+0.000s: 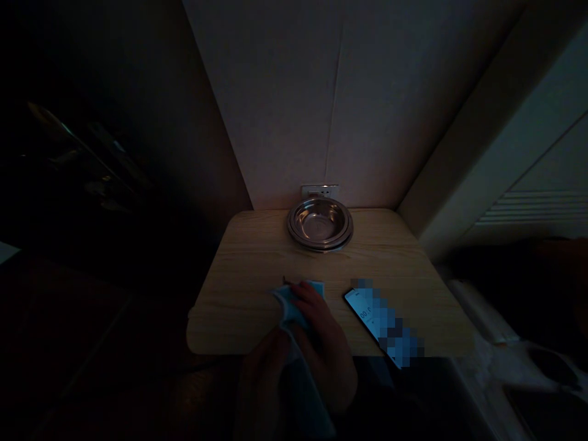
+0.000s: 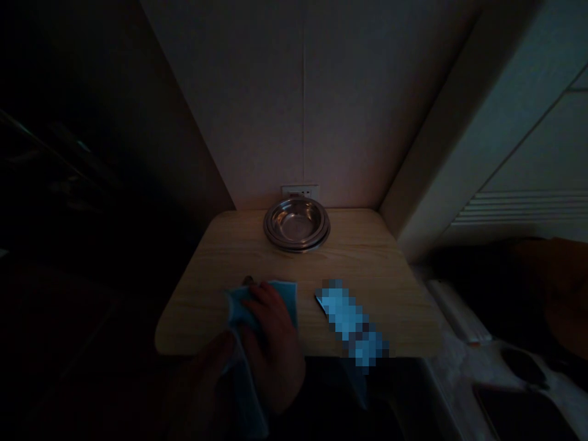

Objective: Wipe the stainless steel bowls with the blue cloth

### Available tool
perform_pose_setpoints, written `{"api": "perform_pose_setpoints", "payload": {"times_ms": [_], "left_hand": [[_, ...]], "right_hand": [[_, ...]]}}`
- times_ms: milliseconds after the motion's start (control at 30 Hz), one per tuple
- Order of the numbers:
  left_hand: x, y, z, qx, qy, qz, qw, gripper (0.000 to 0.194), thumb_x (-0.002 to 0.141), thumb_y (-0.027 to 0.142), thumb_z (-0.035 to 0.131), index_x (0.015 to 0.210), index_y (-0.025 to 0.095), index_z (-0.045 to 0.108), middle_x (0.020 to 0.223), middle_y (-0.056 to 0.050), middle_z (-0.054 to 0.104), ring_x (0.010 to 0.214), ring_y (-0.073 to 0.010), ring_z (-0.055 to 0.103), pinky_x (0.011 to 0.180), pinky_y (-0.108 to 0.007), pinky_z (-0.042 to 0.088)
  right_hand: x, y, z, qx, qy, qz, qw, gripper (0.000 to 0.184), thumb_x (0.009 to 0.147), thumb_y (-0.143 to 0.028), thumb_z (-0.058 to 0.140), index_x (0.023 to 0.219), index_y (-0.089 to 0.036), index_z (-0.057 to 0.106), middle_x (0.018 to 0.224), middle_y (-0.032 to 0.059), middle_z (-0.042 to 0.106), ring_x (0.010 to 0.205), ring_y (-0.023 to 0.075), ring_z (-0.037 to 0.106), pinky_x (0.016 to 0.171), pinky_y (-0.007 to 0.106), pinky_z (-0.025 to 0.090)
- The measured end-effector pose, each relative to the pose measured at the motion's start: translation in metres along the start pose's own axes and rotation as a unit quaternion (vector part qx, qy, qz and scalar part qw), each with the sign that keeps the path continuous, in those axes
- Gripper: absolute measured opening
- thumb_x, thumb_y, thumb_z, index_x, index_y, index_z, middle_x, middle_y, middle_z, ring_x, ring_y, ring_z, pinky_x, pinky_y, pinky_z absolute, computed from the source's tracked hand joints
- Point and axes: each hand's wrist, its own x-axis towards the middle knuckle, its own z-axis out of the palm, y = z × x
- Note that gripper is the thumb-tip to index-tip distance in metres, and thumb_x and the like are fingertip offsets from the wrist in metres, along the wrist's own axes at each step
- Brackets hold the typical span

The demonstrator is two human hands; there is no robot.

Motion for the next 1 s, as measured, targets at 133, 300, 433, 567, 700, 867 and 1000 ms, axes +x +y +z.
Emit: {"api": "perform_pose_setpoints", "payload": {"times_ms": [133,300,433,567,700,867,1000], "left_hand": [[-0.002,0.014,0.003,-0.005,-0.030,0.008,1.000,0.036,0.085,0.040,0.041,0.091,0.022,0.072,0.087,-0.004,0.074,0.078,-0.0218,0.069,0.066,-0.030,0.057],[0.003,0.011,-0.004,0.002,-0.019,0.008,1.000,0.033,0.083,0.042,0.045,0.084,0.021,0.070,0.086,-0.005,0.074,0.079,-0.0208,0.069,0.071,-0.029,0.057],[0.003,-0.004,-0.011,0.055,0.023,-0.024,0.998,0.034,0.077,0.047,0.053,0.087,0.019,0.070,0.094,-0.007,0.073,0.083,-0.0225,0.069,0.074,-0.030,0.056],[-0.001,-0.001,-0.012,0.069,-0.035,-0.023,0.997,0.040,0.080,0.048,0.050,0.097,0.018,0.069,0.101,-0.008,0.072,0.094,-0.0247,0.066,0.081,-0.032,0.054],[-0.003,0.011,-0.012,0.105,-0.069,0.000,0.992,0.040,0.080,0.047,0.052,0.104,0.019,0.068,0.110,-0.006,0.069,0.101,-0.0245,0.064,0.087,-0.032,0.051],[-0.003,0.017,-0.012,0.164,-0.053,0.091,0.981,0.036,0.086,0.039,0.044,0.107,0.020,0.067,0.109,-0.006,0.069,0.100,-0.0209,0.065,0.088,-0.029,0.051],[-0.005,0.010,-0.013,0.231,-0.069,0.193,0.951,0.032,0.087,0.030,0.044,0.109,0.019,0.065,0.114,-0.007,0.066,0.103,-0.0200,0.063,0.087,-0.027,0.051]], "right_hand": [[0.012,-0.004,-0.004,0.016,0.010,0.054,0.998,0.032,0.084,-0.024,0.054,0.115,-0.026,0.061,0.123,0.0061,0.059,0.119,0.0231,0.050,0.102,0.045,0.037],[-0.004,-0.004,-0.005,0.005,0.000,0.007,1.000,0.036,0.082,-0.019,0.056,0.117,-0.029,0.059,0.130,0.0050,0.053,0.125,0.0236,0.042,0.104,0.046,0.035],[-0.010,-0.007,-0.006,0.013,0.011,0.004,1.000,0.036,0.082,-0.016,0.055,0.115,-0.029,0.060,0.130,0.0042,0.053,0.126,0.0225,0.041,0.104,0.046,0.034],[0.009,-0.008,-0.008,0.040,0.034,0.054,0.997,0.030,0.079,-0.019,0.058,0.107,-0.027,0.065,0.123,0.0042,0.059,0.122,0.0229,0.047,0.104,0.045,0.035],[0.017,-0.008,-0.009,0.083,0.038,0.134,0.987,0.030,0.080,-0.025,0.058,0.109,-0.025,0.064,0.118,0.0045,0.062,0.113,0.0218,0.055,0.101,0.043,0.038],[0.003,-0.008,-0.010,0.105,0.032,0.138,0.984,0.035,0.076,-0.023,0.061,0.111,-0.026,0.063,0.127,0.0050,0.056,0.122,0.0233,0.046,0.105,0.044,0.032],[0.011,-0.008,-0.014,0.137,0.055,0.198,0.969,0.034,0.075,-0.031,0.064,0.107,-0.024,0.065,0.119,0.0063,0.061,0.114,0.0252,0.054,0.102,0.044,0.037]]}}
